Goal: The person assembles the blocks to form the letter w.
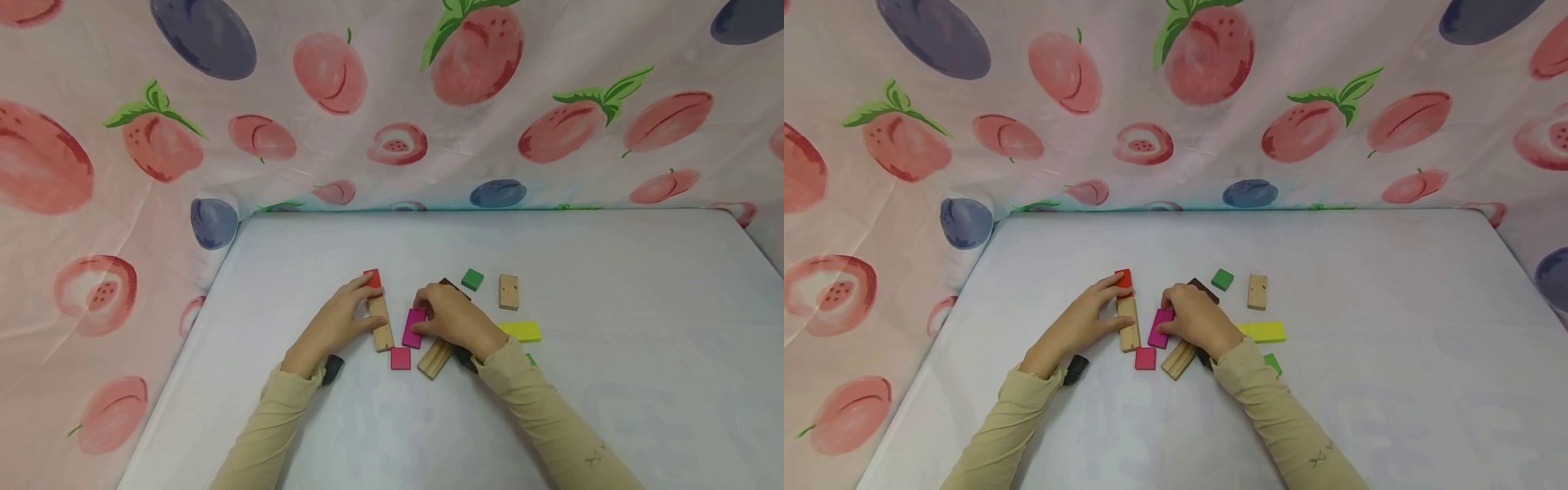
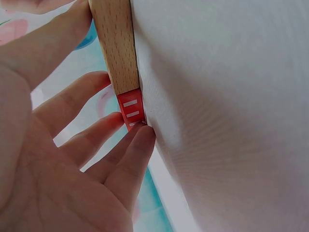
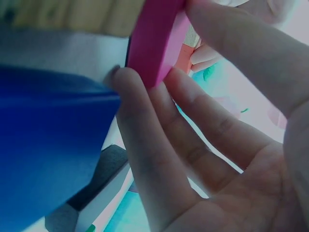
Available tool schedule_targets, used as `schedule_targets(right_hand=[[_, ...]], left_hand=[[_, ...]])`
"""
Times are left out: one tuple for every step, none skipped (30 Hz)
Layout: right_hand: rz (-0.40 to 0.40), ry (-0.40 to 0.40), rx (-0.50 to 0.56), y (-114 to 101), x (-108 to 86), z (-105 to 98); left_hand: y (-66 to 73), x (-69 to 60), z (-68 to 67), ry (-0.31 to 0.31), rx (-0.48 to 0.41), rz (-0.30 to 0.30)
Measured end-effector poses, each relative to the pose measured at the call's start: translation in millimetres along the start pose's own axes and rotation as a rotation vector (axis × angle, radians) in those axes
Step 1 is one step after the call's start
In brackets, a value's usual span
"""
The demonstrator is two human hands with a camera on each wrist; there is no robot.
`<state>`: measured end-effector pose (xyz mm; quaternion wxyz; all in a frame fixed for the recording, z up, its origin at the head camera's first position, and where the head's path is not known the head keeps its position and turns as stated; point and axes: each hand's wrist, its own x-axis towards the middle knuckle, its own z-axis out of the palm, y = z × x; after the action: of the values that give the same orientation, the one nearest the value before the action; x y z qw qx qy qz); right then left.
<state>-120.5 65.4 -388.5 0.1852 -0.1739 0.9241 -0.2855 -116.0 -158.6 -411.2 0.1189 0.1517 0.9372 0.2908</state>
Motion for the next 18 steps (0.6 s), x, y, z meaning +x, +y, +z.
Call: schedule_targets(right_hand=[[-0.004, 0.003, -0.001, 0.2, -0.5, 0.1], [-0.009, 0.006, -0.002, 0.4, -1.0, 0.2], [-0.012, 0.009, -0.004, 0.6, -1.4, 0.3], [-0.014, 0.011, -0.005, 0.7, -1.7, 0.6], [-0.015, 0.012, -0.006, 0.8, -2.0, 0.8], [-0.017, 0.014, -0.006, 0.7, -2.2, 0.9], [-0.017, 0.014, -0.007, 0.7, -2.5, 1.1], [-0.017, 0.015, -0.007, 0.6, -2.7, 1.4], [-0.017, 0.016, -0.007, 0.6, -2.9, 1.6], [-0.016, 0.017, -0.007, 0.5, -3.0, 1.9], [-0.016, 0.018, -0.007, 0.4, -3.3, 2.1], [-0.015, 0.019, -0.006, 0.4, -3.5, 2.4], [-0.015, 0.019, -0.007, 0.6, -3.6, 2.9], [-0.014, 0.020, -0.008, 0.6, -3.7, 3.3], [-0.013, 0.021, -0.011, 0.7, -3.8, 3.6], [-0.012, 0.022, -0.012, 0.8, -4.0, 4.0], [-0.011, 0.023, -0.014, 0.8, -4.2, 4.4], [-0.011, 0.024, -0.016, 0.8, -4.5, 4.6]], left_hand=[[0.1, 0.3, 0.1, -0.001, 0.001, 0.000], [0.1, 0.6, 0.1, -0.003, 0.003, 0.000], [0.2, 0.8, 0.2, -0.004, 0.004, 0.001], [0.3, 0.9, 0.2, -0.005, 0.005, 0.002], [0.4, 1.1, 0.1, -0.006, 0.005, 0.002], [0.5, 1.1, 0.0, -0.006, 0.004, 0.003], [0.6, 1.2, 0.0, -0.007, 0.003, 0.004], [0.8, 1.0, -0.1, -0.005, 0.003, 0.007], [0.9, 1.0, -0.2, -0.005, 0.001, 0.007], [1.0, 0.9, -0.3, -0.005, -0.001, 0.006], [1.0, 0.7, -0.4, -0.004, -0.002, 0.006], [1.0, 0.5, -0.5, -0.004, -0.002, 0.005], [0.7, 0.5, -0.2, -0.005, -0.003, 0.006], [0.5, 0.4, -0.2, -0.005, -0.004, 0.005], [0.2, 0.4, -0.2, -0.005, -0.005, 0.003], [0.0, 0.3, -0.2, -0.005, -0.004, 0.002], [-0.2, 0.3, -0.1, -0.004, -0.004, 0.004], [-0.4, 0.3, 0.0, -0.004, -0.006, 0.005]])
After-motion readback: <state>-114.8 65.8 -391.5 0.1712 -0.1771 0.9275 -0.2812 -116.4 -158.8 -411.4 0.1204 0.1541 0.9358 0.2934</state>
